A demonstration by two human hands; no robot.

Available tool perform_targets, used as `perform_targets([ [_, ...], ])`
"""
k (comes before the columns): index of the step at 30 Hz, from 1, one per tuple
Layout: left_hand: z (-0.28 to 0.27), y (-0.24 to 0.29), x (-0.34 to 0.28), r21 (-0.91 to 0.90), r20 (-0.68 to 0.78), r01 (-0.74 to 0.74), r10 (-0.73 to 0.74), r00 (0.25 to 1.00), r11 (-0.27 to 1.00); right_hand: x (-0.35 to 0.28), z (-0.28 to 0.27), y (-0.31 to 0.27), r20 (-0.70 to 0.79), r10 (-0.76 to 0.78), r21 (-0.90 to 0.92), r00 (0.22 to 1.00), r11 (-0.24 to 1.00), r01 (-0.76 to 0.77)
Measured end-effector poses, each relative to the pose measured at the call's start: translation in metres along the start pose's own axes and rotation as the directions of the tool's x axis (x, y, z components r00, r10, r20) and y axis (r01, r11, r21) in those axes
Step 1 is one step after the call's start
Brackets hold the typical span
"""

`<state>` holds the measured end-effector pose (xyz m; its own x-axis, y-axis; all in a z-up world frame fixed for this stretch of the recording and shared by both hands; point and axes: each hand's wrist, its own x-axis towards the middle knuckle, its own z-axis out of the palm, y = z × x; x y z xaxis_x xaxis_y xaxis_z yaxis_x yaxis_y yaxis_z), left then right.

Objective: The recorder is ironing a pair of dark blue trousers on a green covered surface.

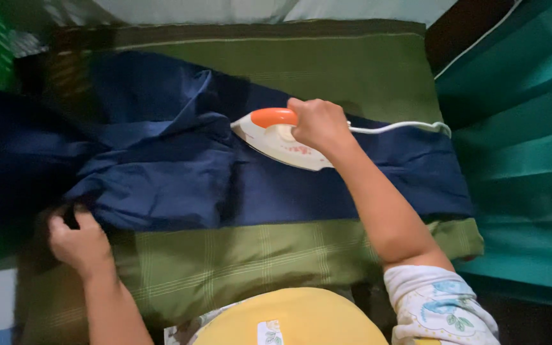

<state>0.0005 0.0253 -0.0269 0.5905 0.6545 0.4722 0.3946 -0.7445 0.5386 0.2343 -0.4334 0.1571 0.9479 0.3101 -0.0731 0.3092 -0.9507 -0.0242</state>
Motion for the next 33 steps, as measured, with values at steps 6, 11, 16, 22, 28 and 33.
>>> perform_targets([
  [6, -0.022, -0.007, -0.005, 0.191, 0.201, 0.031, -0.07, 0.977, 0.981, -0.076, -0.019, 0.076, 0.12, 0.09, -0.064, 0.989, 0.994, -0.083],
  [11, -0.019, -0.002, -0.008, 0.193, 0.19, -0.048, 0.011, 0.982, 0.98, -0.112, -0.021, 0.109, 0.167, 0.177, -0.103, 0.97, 0.981, -0.162],
  [16, -0.014, 0.002, -0.003, 0.015, 0.082, -0.083, 0.082, 0.993, 0.996, -0.097, -0.014, 0.064, 0.126, 0.077, -0.095, 0.989, 0.993, -0.065],
  [22, -0.017, -0.005, 0.009, -0.147, 0.134, -0.001, 0.021, 0.991, 0.989, -0.076, 0.019, -0.016, -0.028, -0.301, -0.037, 0.953, 0.953, 0.3],
  [28, -0.013, -0.03, 0.019, -0.227, 0.225, -0.002, 0.055, 0.973, 0.974, -0.125, 0.018, 0.003, -0.182, -0.383, -0.01, 0.905, 0.921, 0.388],
  [33, -0.04, -0.007, 0.037, -0.173, 0.521, 0.269, -0.144, 0.842, 0.948, -0.189, 0.027, 0.08, -0.054, -0.013, -0.082, 0.998, 0.997, 0.009],
])
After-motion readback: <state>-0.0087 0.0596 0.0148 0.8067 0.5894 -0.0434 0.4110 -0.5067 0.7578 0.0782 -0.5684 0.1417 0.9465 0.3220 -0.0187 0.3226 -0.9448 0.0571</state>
